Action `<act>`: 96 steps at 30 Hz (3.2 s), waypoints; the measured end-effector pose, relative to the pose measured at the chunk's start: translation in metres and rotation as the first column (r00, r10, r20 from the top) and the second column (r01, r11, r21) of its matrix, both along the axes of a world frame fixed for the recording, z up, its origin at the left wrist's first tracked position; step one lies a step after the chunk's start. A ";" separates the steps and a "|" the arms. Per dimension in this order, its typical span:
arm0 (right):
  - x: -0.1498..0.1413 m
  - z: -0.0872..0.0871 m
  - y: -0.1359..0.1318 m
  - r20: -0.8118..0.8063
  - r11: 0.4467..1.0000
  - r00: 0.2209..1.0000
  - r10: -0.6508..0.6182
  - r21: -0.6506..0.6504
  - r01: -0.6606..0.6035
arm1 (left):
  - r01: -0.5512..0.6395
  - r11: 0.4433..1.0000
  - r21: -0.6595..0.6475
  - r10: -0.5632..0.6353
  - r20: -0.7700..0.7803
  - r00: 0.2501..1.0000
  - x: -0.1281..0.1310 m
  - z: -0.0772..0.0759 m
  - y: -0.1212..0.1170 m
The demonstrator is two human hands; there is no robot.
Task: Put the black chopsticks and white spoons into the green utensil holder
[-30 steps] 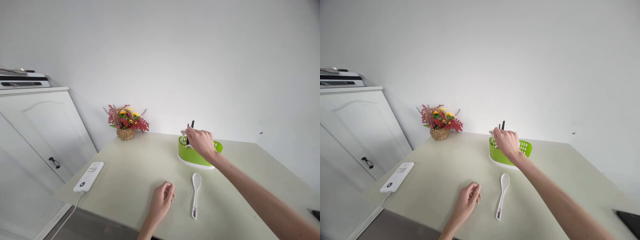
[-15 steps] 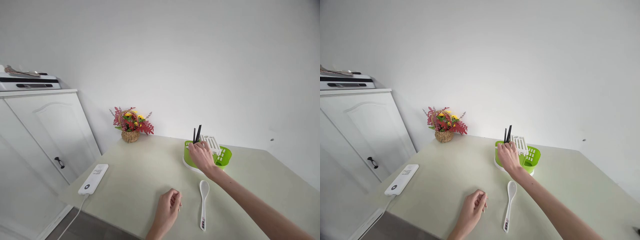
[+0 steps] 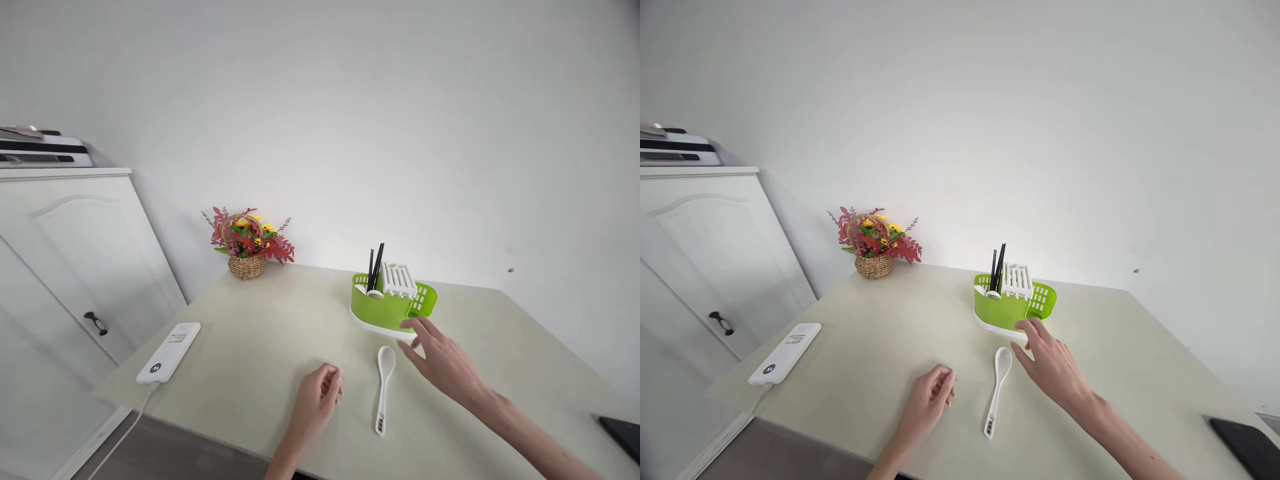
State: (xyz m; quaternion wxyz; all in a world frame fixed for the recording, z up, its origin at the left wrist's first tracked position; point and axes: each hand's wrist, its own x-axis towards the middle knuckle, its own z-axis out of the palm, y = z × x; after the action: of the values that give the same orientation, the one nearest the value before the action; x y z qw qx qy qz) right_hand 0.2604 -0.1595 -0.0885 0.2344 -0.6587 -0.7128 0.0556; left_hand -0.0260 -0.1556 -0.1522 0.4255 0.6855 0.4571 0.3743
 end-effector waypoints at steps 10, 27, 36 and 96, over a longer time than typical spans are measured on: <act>-0.047 -0.052 -0.004 0.034 0.923 0.988 -0.152 -0.354 0.154 | -0.003 1.000 -0.017 0.004 0.025 1.000 0.003 0.005 -0.002; -0.099 0.014 -0.014 -0.318 0.936 0.933 0.167 -0.246 -0.251 | 0.106 0.992 0.073 -0.100 -0.084 0.991 0.005 0.052 0.000; -0.053 0.012 -0.032 -0.584 0.933 0.802 0.128 -0.204 -0.298 | -0.203 0.968 0.146 0.175 0.181 0.968 -0.015 0.141 0.045; 0.070 -0.084 0.063 0.292 0.924 0.877 -0.380 0.171 0.343 | -0.067 0.990 0.122 0.069 -0.018 0.997 -0.006 -0.011 0.088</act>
State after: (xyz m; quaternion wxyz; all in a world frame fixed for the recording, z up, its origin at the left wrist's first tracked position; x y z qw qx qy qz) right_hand 0.3307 -0.0962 -0.1725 0.1590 -0.7661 -0.6074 -0.1375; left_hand -0.0323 -0.0681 -0.1631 0.3649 0.6983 0.4613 0.4080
